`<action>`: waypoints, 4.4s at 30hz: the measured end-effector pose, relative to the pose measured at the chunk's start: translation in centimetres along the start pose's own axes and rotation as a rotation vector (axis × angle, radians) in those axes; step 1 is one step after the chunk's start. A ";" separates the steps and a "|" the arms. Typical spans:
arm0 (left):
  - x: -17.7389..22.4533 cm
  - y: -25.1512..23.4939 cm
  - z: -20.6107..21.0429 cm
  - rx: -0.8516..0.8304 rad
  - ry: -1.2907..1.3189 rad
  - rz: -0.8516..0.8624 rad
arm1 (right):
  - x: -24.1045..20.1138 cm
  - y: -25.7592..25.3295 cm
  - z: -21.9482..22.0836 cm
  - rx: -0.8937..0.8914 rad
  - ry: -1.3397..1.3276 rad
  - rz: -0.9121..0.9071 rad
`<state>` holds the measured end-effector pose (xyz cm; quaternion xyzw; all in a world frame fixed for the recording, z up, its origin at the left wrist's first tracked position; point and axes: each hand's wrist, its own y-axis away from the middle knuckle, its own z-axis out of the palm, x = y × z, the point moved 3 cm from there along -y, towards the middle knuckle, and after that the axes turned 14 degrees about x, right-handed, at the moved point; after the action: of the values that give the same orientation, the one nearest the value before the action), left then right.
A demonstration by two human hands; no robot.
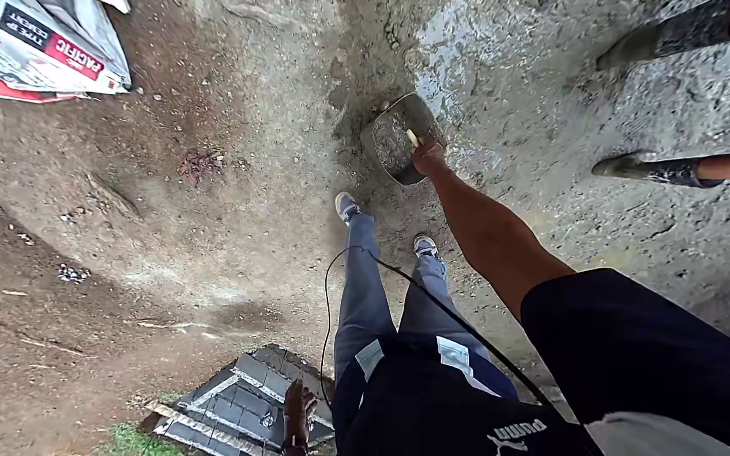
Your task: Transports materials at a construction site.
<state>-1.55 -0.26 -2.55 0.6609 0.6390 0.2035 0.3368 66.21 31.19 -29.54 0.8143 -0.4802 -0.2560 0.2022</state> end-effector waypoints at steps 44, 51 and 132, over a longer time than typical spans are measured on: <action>11.8 -1.6 -3.8 -0.188 -0.375 0.852 | 31.3 59.8 6.2 0.087 -0.610 0.597; 11.6 -2.5 -3.0 -0.136 -0.679 1.154 | 32.8 69.5 11.2 0.027 -0.558 0.634; 21.5 -10.7 -9.6 -0.318 -0.533 0.917 | 17.9 84.9 22.3 0.203 -0.954 1.053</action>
<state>-13.68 22.19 -6.98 0.8411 0.1397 0.2488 0.4594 2.22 -25.31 -2.28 0.2884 -0.8669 -0.4065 -0.0100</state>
